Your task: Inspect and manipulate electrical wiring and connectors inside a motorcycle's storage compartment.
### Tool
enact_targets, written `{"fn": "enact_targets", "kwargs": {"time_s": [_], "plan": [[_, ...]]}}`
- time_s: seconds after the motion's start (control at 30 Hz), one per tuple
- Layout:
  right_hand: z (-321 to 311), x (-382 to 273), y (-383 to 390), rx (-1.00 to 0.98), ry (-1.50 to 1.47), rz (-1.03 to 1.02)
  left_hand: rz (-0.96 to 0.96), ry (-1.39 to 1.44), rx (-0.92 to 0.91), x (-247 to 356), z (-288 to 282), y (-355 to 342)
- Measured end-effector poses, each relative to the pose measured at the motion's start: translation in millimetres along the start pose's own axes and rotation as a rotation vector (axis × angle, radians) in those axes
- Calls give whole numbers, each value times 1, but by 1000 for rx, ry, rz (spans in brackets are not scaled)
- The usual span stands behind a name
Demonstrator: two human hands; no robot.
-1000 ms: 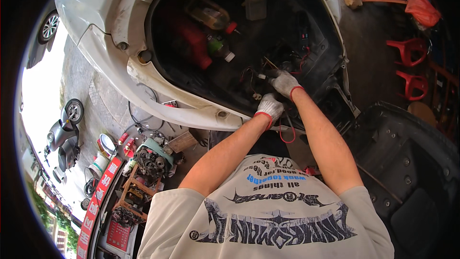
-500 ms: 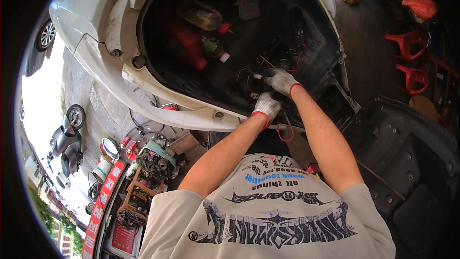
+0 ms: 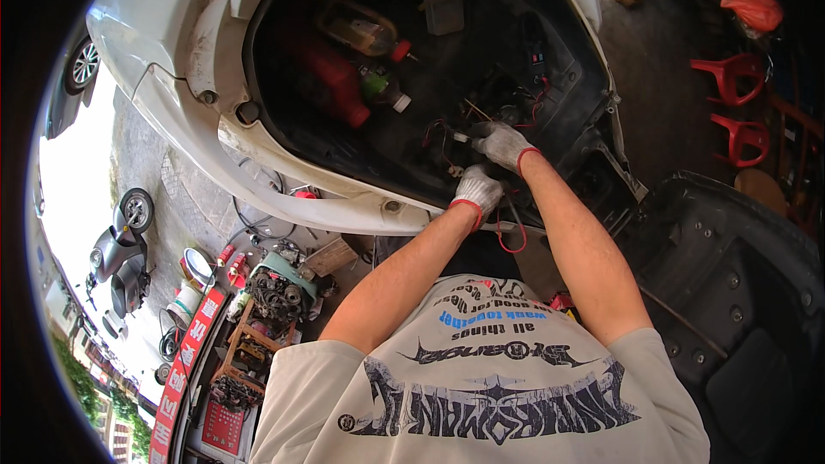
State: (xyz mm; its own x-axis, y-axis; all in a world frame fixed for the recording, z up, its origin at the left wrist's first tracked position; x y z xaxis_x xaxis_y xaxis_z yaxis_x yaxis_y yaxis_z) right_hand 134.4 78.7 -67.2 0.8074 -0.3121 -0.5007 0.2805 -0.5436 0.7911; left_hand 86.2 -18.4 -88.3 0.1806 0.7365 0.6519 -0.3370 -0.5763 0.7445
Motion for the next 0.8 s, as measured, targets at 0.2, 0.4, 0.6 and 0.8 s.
{"fn": "enact_targets", "kwargs": {"time_s": [0.2,0.4,0.6,0.8], "plan": [[-1,-8,5,-9,-33,28,-37,56,36,-6,-4,2],[-4,-11,6,-7,-9,-3,-58,56,18,-1,-3,3],[-3,-5,3,21,45,12,-33,-63,-9,5,0,4],[-1,-9,3,20,54,0,-35,-46,0,6,-1,5]]}}
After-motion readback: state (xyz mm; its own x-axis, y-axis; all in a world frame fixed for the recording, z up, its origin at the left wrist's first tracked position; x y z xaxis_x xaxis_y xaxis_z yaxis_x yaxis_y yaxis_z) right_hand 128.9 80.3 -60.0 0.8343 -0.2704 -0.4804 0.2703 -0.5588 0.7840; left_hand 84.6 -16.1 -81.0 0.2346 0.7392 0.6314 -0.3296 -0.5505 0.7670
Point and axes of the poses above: each hand's wrist, its own y-axis away from the middle knuckle, its own z-axis out of the palm, x = y × z, the point moved 8 cm from there along -y, towards the middle knuckle
